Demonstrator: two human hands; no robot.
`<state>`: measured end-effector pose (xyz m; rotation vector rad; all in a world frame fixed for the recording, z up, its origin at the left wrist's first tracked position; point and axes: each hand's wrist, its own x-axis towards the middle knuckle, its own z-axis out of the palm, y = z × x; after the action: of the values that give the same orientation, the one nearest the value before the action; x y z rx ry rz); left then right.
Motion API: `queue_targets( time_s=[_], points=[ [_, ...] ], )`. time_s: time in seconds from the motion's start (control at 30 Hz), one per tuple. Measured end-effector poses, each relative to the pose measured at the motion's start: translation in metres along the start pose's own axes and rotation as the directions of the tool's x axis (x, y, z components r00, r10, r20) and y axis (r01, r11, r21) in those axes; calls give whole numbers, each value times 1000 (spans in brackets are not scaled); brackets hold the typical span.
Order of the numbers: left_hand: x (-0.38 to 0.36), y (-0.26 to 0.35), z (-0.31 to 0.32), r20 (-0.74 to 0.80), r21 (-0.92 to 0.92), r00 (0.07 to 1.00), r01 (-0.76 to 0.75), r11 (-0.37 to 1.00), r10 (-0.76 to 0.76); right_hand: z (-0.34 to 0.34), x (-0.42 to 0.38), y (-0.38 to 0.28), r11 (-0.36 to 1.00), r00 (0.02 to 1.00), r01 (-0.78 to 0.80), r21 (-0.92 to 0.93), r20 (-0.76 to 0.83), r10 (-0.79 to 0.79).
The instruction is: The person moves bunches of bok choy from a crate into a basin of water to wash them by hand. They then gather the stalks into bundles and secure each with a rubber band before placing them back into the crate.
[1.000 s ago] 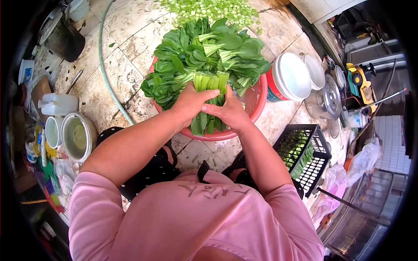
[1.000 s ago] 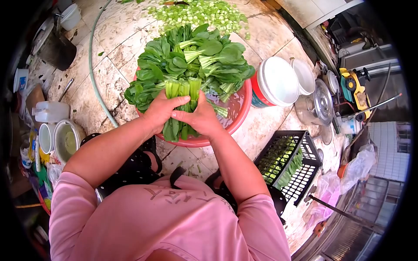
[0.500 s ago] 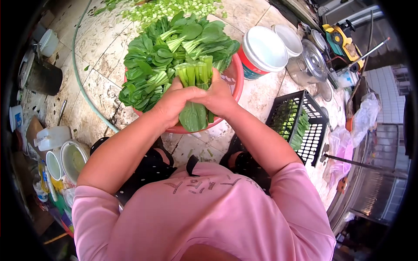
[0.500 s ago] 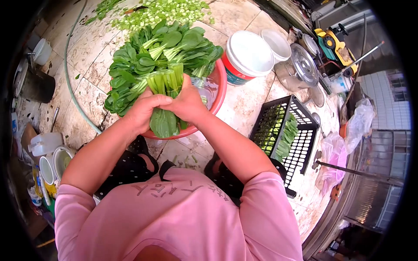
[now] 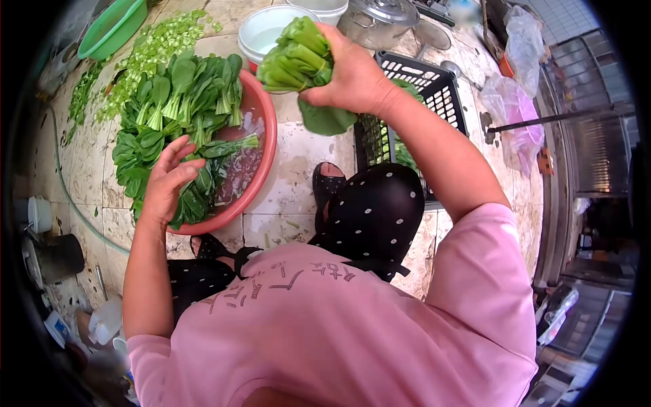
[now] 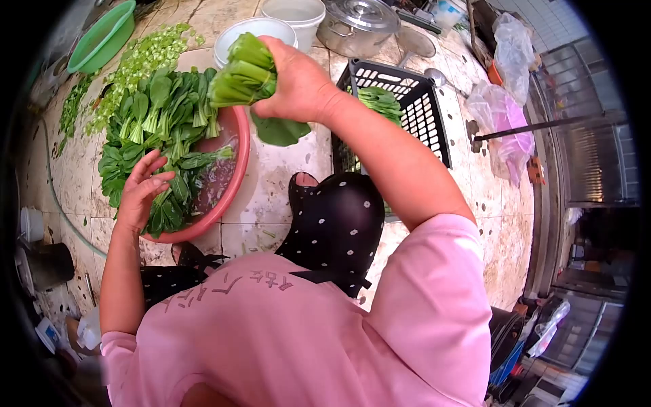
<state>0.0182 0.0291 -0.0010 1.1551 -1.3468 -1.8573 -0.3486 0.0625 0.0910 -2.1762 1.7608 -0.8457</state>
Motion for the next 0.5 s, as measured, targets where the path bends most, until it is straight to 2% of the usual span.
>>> queue_targets(
  time_s=[0.07,0.1,0.13,0.23,0.27,0.37,0.43,0.5],
  points=[
    [-2,-8,-11,-1,49,998,62,997,-62,-37,-33,46,976,999,-10,-217,-54,-2],
    [-4,-14,-14,-63,88,994,92,992,-86,-52,-55,68,948,997,-21,-318,-71,-2],
    [-5,-20,-18,-126,124,986,120,985,-105,-67,-79,87,922,995,-98,-376,-45,88],
    [-6,-41,-30,-145,136,967,230,964,-210,-90,-151,123,819,940,-270,-507,46,339],
    [-7,-46,-30,-134,150,966,239,959,-220,-89,-175,136,805,922,-275,-525,93,376],
    [-6,-55,-27,-171,200,937,334,921,-303,-72,-228,155,760,780,-311,-571,304,547],
    [-7,-58,-24,-194,232,920,381,895,-341,-48,-259,170,775,723,-222,-591,433,538],
    [-7,-57,-19,-196,246,917,389,888,-348,-24,-273,175,781,607,-156,-605,565,559]
  ],
)
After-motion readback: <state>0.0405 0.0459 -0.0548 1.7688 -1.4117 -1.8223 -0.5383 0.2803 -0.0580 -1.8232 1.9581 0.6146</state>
